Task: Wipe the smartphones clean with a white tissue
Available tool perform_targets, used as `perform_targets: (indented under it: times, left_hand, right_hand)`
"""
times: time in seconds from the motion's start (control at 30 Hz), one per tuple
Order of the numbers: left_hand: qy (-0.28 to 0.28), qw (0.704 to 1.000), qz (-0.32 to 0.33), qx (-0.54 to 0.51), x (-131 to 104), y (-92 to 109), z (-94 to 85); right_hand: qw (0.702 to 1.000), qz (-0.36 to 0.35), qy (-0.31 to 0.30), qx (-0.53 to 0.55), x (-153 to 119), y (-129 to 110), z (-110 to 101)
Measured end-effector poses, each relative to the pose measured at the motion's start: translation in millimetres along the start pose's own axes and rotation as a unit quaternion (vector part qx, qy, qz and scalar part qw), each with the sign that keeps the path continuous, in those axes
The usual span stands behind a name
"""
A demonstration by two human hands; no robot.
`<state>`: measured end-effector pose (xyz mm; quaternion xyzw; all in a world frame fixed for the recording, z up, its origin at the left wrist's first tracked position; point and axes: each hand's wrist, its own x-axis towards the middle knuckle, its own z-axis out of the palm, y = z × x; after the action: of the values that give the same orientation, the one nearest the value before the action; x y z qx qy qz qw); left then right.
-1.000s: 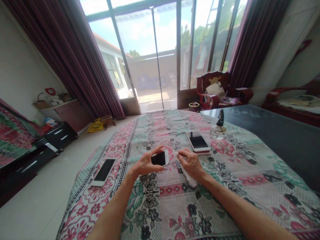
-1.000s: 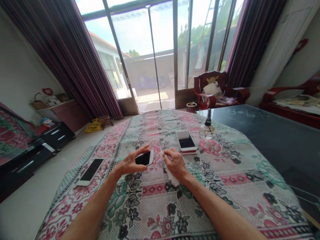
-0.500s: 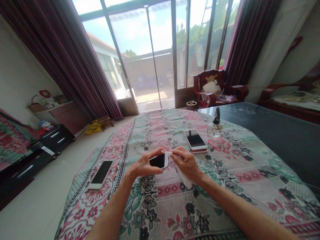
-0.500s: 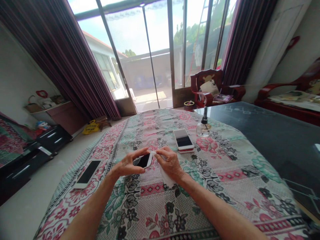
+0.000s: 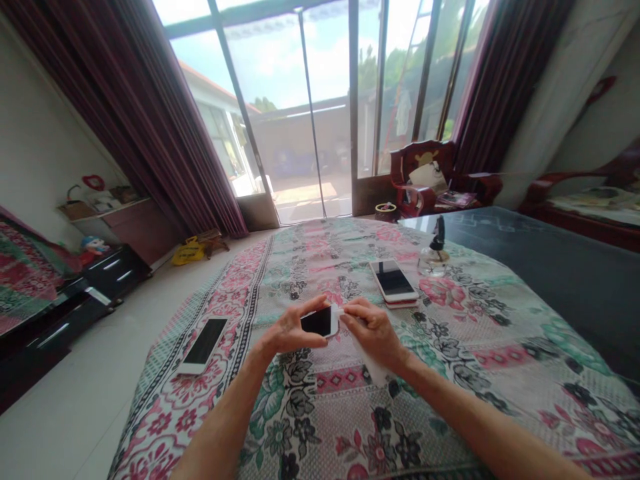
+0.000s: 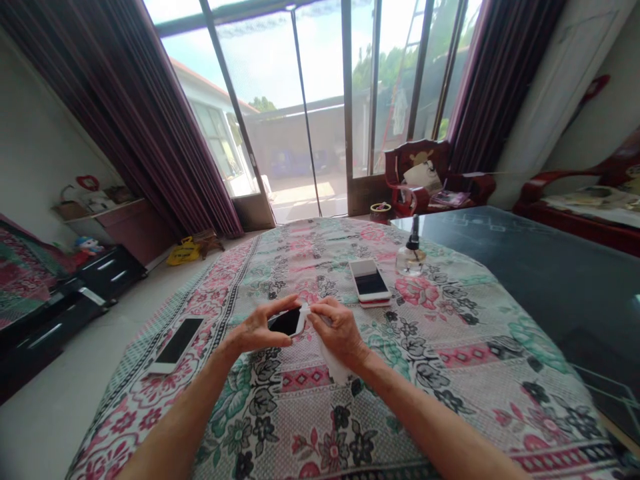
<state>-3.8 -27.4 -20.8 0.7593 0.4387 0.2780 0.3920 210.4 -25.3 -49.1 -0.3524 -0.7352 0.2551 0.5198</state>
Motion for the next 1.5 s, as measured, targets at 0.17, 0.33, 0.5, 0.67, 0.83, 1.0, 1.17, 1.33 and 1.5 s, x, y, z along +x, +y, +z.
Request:
perform_targets:
  times: [0.17,0.33,0.5,0.67,0.83,1.0,1.17,1.33,1.5]
  left_hand:
    - [-0.021,1.000,0.020,0.006,1.3,1.4,9.0]
    - [0.004,1.000,0.005,0.018,0.2,-3.4,4.5]
    - [0.002,0.999,0.002,0.038,-0.8,1.1,4.4]
    - [-0.006,0.999,0.023,0.045,0.2,4.0,9.9]
    - [0.014,0.998,0.012,0.052,0.9,-4.6,8.0]
    - [0.001,0.999,0.025,0.049,0.4,-1.0,10.7]
    - [-0.010,0.999,0.032,0.038,0.6,2.1,13.7]
    - [0.012,0.999,0.016,0.048,-0.3,-4.1,7.3]
    - [0.010,0.997,0.035,0.075,-0.1,-1.5,9.6]
  right_hand:
    - [0.999,0.033,0.020,-0.013,2.5,9.1,-5.2]
    - [1.000,0.005,0.016,-0.012,-4.7,0.3,2.1]
    - [1.000,0.015,0.008,-0.020,-2.9,2.9,2.0]
    - [0.999,0.035,0.015,-0.024,-0.3,6.4,-1.2]
    - [1.000,0.018,0.002,-0.025,-7.2,1.5,4.8]
    - [0.999,0.045,0.004,-0.026,-3.3,8.4,1.1]
    - [0.998,0.047,0.028,-0.029,-0.7,8.9,-3.1]
    - [0.999,0.005,0.021,-0.028,-9.0,-0.6,4.9]
    - [0.999,0.028,0.016,-0.034,-6.3,3.0,3.1]
